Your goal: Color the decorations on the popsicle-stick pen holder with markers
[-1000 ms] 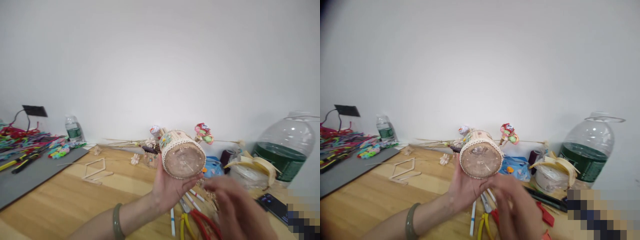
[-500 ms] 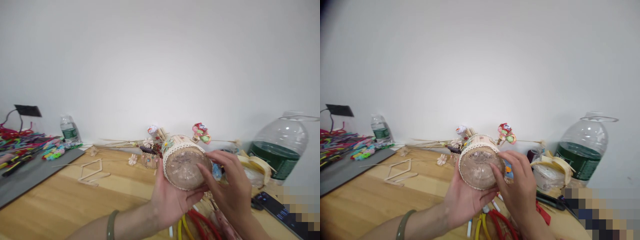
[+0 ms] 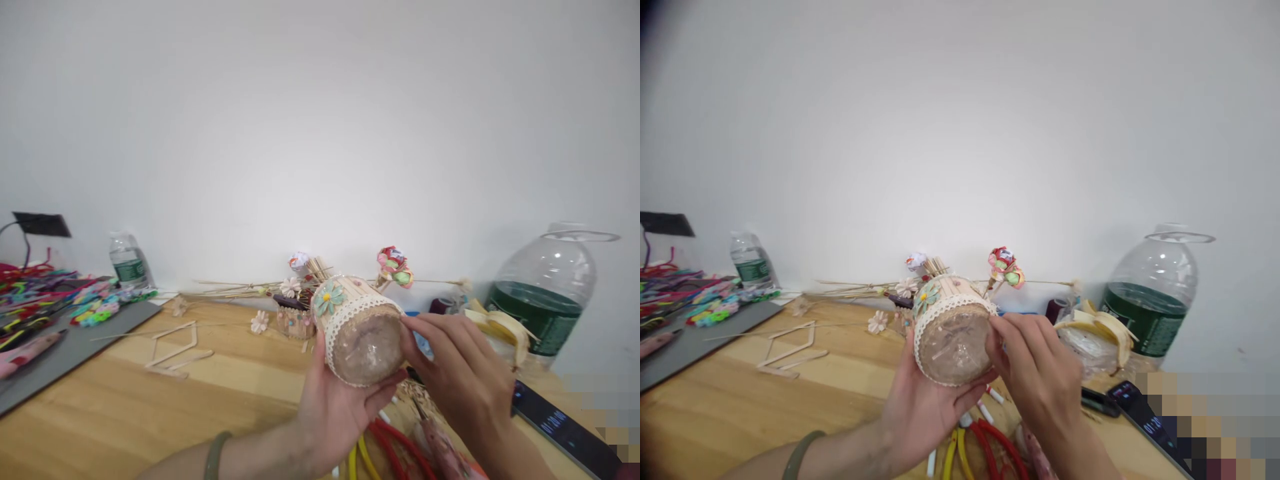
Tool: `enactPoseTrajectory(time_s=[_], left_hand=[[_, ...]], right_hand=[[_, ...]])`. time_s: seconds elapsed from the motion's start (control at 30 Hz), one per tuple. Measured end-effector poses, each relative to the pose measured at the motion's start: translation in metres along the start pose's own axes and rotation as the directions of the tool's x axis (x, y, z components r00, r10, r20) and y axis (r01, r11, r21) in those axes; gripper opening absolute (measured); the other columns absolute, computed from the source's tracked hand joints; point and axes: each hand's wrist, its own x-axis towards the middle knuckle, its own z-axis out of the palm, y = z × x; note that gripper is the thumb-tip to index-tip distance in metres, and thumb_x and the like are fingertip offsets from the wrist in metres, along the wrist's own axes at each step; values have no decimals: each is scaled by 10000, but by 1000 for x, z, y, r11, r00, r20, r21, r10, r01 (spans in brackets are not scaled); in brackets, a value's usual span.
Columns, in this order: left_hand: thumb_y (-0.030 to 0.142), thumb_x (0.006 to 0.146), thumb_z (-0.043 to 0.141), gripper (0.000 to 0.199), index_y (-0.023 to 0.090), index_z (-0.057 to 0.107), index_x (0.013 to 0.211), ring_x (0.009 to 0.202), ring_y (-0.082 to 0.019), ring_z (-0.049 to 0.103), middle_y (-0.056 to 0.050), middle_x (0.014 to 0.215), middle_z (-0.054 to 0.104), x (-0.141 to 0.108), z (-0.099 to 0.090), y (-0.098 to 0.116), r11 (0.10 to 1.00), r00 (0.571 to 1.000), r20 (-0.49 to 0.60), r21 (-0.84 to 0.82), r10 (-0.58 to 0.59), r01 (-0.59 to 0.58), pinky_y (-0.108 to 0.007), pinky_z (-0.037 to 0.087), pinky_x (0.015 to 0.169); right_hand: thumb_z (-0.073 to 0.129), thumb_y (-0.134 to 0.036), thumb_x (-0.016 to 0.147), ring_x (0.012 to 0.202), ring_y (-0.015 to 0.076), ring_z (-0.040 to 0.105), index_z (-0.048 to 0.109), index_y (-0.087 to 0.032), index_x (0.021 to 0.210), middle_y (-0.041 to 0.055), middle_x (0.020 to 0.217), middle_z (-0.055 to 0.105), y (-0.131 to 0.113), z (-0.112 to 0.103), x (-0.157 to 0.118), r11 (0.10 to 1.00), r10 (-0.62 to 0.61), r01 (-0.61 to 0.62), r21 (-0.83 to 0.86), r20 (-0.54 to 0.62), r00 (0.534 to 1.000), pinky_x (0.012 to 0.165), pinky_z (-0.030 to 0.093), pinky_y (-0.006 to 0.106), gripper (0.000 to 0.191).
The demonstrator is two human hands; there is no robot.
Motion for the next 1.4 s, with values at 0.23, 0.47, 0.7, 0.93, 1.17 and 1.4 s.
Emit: enactPoseTrajectory(time_s=[0.23,0.47,0.7,0.93,1.17,1.4], left_hand=[[752,748,295,901,39,482,1266,1022,-286,607,-187,1154,620,1,-4,2,998,998,28,31,-59,58,-337,338,960],[766,723,330,910,42,513,1243,1043,-276,601,-187,1158,620,4,-11,2,997,992,101,53,-69,64,-311,363,928],[737,750,335,870,45,519,1243,1032,-283,608,-200,1156,618,6,-12,3,995,996,84,96,-4,-4,-331,349,943],[605,725,567,671,107,597,1174,1103,-292,562,-143,1206,602,13,-18,7,953,966,154,194,206,-234,-377,364,980],[579,689,627,667,120,600,1172,1107,-300,556,-135,1187,617,14,-21,10,909,943,211,276,259,-312,-413,340,1017],[683,727,482,774,69,575,1189,1030,-287,605,-170,1174,617,11,-13,12,971,978,188,200,92,-130,-357,378,944]], right_hand=[[475,-113,829,629,143,570,501,-217,804,8,717,578,6,-3,2,908,382,-370,197,-21,924,545,460,260,110],[372,-94,852,564,135,463,378,-232,633,-20,617,444,4,-16,8,873,405,-373,315,-40,913,521,384,282,259],[552,-88,830,758,167,588,564,-185,936,53,811,635,-2,-9,9,987,46,-61,152,103,994,707,471,298,144],[537,-113,850,747,142,585,575,-148,878,61,799,617,6,-11,9,984,39,-72,163,193,980,715,449,253,58],[577,-78,745,657,142,606,585,-190,751,22,707,639,7,-12,12,975,73,-105,194,167,983,655,463,248,112],[524,-136,800,512,116,600,544,-217,709,-14,652,622,7,-13,8,754,457,-492,435,191,869,436,487,190,124]])
